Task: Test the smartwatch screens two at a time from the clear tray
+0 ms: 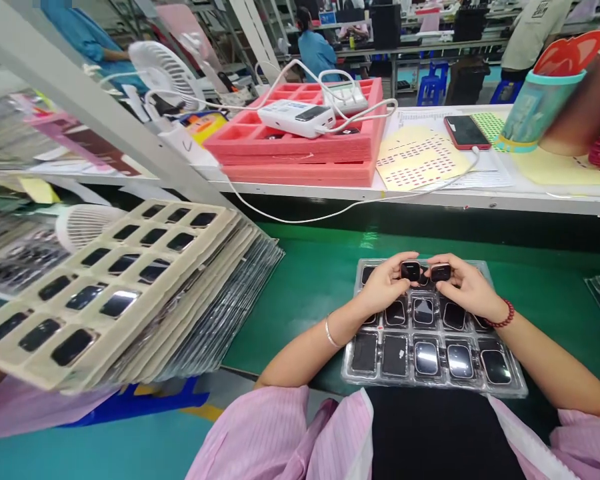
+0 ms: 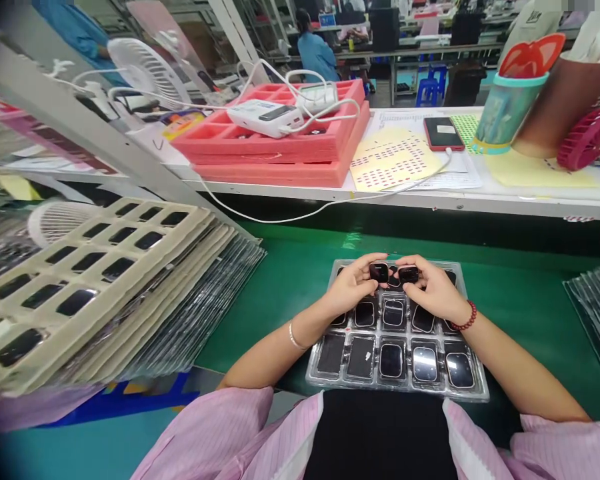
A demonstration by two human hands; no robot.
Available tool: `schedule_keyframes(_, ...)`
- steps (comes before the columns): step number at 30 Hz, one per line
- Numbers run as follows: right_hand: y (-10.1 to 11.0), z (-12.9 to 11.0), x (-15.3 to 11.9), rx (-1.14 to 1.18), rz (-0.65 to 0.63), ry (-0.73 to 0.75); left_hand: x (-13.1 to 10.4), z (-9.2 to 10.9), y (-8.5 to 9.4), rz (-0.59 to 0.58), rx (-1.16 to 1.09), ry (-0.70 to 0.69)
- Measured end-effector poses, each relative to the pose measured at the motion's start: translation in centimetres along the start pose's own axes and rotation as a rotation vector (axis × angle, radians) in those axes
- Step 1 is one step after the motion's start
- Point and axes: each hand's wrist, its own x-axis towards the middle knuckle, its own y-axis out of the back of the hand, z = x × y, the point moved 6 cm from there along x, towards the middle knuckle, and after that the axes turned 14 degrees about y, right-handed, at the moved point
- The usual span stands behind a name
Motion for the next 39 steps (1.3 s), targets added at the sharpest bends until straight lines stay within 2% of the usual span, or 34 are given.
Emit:
schedule_keyframes(4,0.1,0.1,0.2,0.069,0.03,-0.015,0.5,-0.4,0.2,-0.039,-0.099,0.073)
schedule_keyframes(7,0.4,0.2,0.3,0.197,0.066,-0.037,0.2,-0.2,-0.1,-0.158,-0.275,0.152)
schedule_keyframes(9,0.6,0.4,0.3,0.311,0.095,-0.078,-1.2,1.1,-1.3,-0.34,-0.367,0.193)
schedule_keyframes(11,0.8,0.6,0.1,0.417,0.117,-0.135,-3.6,3.3,-3.4,-0.618,-0.384,0.232)
schedule_keyframes(13,0.9,0.9,-0.1,0.506,0.125,-0.176,-6.7,5.7,-6.0,-0.929,-0.307,0.321)
schedule_keyframes(14,0.9,1.1,-0.1,0.541,0.123,-0.188,-7.9,6.5,-7.1,-1.027,-0.228,0.41)
schedule_keyframes(16,1.1,1.2,-0.1,0.576,0.117,-0.2,-9.7,8.1,-8.7,-1.177,-0.076,0.536)
schedule_keyframes(18,1.3,0.9,0.0,0.564,0.113,-0.202,-10.5,9.3,-9.7,-1.233,-0.024,0.566)
schedule_keyframes(21,1.7,-0.9,0.0,0.574,0.116,-0.186,-11.0,9.3,-9.9,-1.206,0.003,0.537)
schedule_keyframes(23,1.6,-3.3,-0.2,0.648,0.109,-0.167,-11.1,8.7,-9.1,-1.115,-0.012,0.47)
schedule_keyframes(24,1.3,-5.0,-0.3,0.697,0.09,-0.154,-10.8,8.4,-8.2,-1.022,-0.045,0.408)
schedule_keyframes(26,0.2,-8.8,-0.8,0.788,0.023,-0.125,-9.2,8.5,-5.4,-0.713,-0.155,0.216)
schedule_keyframes(28,-1.4,-12.7,-1.4,0.881,-0.098,-0.126,-7.2,8.6,-2.5,-0.437,-0.187,0.047)
schedule_keyframes(30,-3.4,-15.9,-2.3,0.991,-0.237,-0.173,-4.9,8.0,-0.7,-0.258,-0.163,-0.002)
schedule_keyframes(32,-4.8,-18.0,-2.9,1.086,-0.318,-0.216,-2.8,6.9,-0.2,-0.182,-0.141,0.039)
schedule_keyframes(34,-5.5,-19.2,-3.3,1.126,-0.344,-0.242,-1.5,5.5,-0.5,-0.175,-0.126,0.097)
schedule_keyframes(36,-5.6,-19.7,-3.4,1.122,-0.345,-0.252,-0.9,4.5,-1.0,-0.185,-0.111,0.129)
schedule_keyframes(39,-5.6,-20.1,-3.5,1.092,-0.357,-0.267,-1.1,4.2,-1.2,-0.166,-0.093,0.118)
